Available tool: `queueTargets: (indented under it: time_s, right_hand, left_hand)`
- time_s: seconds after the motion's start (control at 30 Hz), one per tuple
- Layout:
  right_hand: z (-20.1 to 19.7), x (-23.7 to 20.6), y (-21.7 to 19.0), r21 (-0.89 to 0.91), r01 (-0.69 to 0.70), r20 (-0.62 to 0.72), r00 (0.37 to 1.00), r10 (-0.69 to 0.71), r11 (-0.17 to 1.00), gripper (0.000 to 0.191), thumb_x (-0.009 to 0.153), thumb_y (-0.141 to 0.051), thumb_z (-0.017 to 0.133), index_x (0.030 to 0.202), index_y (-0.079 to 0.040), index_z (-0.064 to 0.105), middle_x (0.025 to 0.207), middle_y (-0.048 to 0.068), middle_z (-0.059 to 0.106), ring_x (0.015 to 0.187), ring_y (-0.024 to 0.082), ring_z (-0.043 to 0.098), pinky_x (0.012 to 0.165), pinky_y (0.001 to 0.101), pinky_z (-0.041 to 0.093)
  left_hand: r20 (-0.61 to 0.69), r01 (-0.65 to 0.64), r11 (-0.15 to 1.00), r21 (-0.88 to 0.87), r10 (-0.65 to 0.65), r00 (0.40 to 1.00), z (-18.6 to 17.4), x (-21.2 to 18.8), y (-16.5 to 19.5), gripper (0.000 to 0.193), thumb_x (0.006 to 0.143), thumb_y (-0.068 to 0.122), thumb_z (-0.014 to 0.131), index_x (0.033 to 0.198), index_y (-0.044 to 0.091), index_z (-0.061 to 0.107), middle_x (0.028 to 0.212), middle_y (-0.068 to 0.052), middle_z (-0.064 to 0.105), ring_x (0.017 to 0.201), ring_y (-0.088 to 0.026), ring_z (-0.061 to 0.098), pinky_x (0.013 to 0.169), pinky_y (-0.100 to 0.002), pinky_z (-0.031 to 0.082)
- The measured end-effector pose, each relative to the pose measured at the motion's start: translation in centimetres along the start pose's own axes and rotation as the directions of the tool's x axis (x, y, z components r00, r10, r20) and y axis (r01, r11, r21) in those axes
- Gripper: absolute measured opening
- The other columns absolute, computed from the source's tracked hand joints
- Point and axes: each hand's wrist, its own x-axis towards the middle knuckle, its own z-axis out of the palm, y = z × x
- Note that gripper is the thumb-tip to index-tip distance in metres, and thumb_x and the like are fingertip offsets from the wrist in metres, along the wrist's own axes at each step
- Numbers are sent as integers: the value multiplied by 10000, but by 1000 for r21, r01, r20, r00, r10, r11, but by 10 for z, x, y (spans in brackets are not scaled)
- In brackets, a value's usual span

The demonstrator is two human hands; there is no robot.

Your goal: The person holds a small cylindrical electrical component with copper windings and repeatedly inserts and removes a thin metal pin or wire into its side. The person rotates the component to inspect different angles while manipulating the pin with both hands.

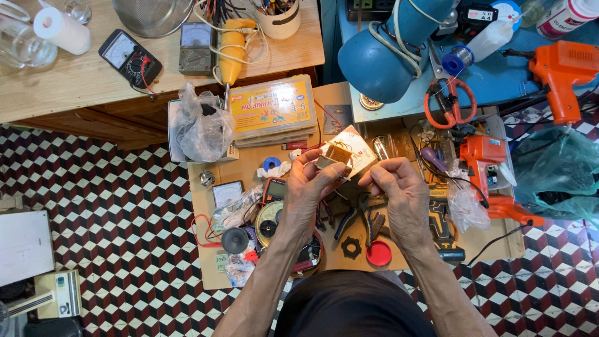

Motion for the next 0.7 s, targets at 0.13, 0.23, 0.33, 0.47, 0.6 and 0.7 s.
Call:
queueTargets:
  time_s: [0.13, 0.23, 0.33, 0.47, 0.6, 0.7]
  right_hand:
    - [-2, 2, 7, 62, -16, -8, 1000, 16, 998, 66, 1015, -132, 620, 1005, -68, 615, 887, 52, 718, 777, 68, 571, 750, 223, 488]
    - [-5, 3, 9, 66, -5, -1, 1000, 5, 998, 63, 1012, -131, 626, 1007, -69, 617, 879, 55, 716, 769, 69, 565, 738, 226, 483]
    - [-6, 3, 10, 75, -20, 22, 1000, 18, 997, 64, 1011, -134, 624, 1005, -70, 619, 880, 56, 716, 777, 67, 569, 748, 223, 482]
    - [-8, 2, 14, 68, -19, 37, 999, 16, 997, 67, 1015, -133, 619, 1007, -66, 618, 878, 59, 721, 770, 65, 562, 742, 220, 475]
    - [-11, 8, 20, 212, -95, 101, 992, 75, 973, 66, 1018, -115, 620, 1024, -50, 629, 886, 63, 720, 756, 71, 546, 729, 217, 456]
    - [-16, 15, 16, 278, -273, 247, 947, 207, 921, 95, 1001, -133, 626, 1023, -50, 665, 865, 41, 698, 754, 80, 566, 694, 228, 454]
  left_hand:
    - [12, 1, 1000, -6, -1, 1000, 0, -4, 1, 829, 765, 260, 827, 1400, -15, 372, 1185, -155, 666, 1033, -192, 681, 888, -295, 588]
    - [14, 2, 1000, 18, -2, 1000, 1, -5, 3, 838, 755, 270, 835, 1400, -5, 375, 1181, -152, 665, 1021, -185, 680, 874, -289, 584]
    - [11, 8, 1000, 22, -8, 1000, 1, -6, 4, 840, 750, 281, 835, 1398, 6, 376, 1189, -147, 668, 1028, -181, 681, 890, -292, 579]
    - [20, -8, 1000, 1, 8, 1000, 3, -10, 7, 844, 755, 288, 835, 1402, 0, 376, 1211, -144, 670, 1066, -177, 681, 938, -307, 573]
    - [83, -43, 999, 8, 42, 996, 6, -19, 16, 817, 761, 252, 849, 1397, 0, 403, 1233, -164, 671, 1100, -210, 687, 967, -336, 566]
    - [217, -76, 997, 4, 74, 973, 3, -30, 32, 780, 777, 216, 856, 1409, 11, 447, 1267, -167, 653, 1152, -213, 671, 1014, -348, 561]
